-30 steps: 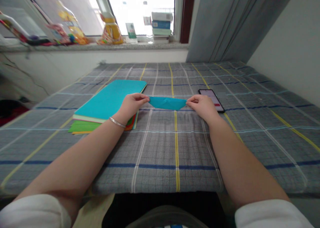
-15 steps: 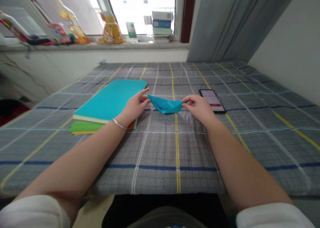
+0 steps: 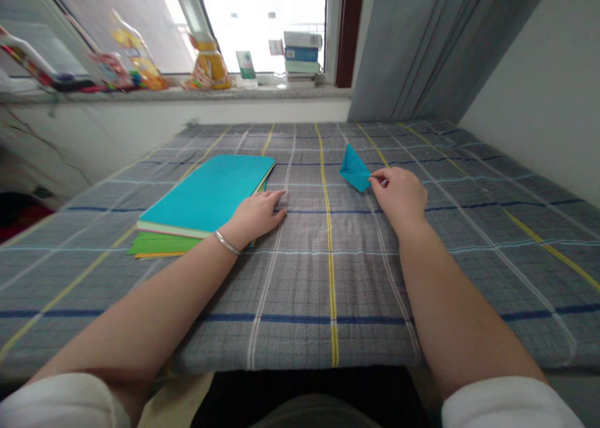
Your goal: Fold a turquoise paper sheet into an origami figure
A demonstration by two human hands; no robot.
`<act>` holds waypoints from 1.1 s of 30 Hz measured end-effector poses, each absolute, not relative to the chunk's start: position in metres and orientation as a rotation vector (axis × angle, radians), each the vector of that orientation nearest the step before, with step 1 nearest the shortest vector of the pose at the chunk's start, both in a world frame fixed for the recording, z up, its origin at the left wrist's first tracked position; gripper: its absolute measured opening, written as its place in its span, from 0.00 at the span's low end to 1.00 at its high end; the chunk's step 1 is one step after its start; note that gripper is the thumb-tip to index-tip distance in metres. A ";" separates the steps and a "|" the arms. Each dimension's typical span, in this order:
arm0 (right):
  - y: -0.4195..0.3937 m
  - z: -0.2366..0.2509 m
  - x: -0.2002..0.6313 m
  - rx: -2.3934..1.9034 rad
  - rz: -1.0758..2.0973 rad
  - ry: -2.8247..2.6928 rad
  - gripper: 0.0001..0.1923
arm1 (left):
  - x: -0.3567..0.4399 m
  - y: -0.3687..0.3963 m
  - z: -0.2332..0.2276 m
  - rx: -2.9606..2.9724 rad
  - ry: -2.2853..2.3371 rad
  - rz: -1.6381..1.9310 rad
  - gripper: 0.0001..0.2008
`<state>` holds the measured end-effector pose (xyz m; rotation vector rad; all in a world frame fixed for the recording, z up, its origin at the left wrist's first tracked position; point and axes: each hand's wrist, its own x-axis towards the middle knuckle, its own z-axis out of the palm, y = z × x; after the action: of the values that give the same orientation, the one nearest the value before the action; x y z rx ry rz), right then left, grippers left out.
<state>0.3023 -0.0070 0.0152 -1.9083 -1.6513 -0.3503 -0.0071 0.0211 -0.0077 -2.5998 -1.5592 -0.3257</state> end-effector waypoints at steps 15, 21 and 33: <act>0.033 0.001 0.301 -1.994 -0.433 -1.638 0.17 | -0.006 0.020 -0.011 -2.582 -1.454 -0.269 0.15; 0.030 -0.002 0.299 -1.974 -0.341 -1.616 0.17 | -0.006 0.020 -0.013 -2.600 -1.469 -0.259 0.15; 0.030 -0.007 0.301 -2.004 -0.211 -1.502 0.23 | -0.025 0.022 0.004 -2.403 -1.813 -0.265 0.28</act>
<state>0.3006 0.0299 -0.0067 -2.0042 -1.5025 -0.2110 -0.0247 0.0224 0.0042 -2.4033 -1.8130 -0.2648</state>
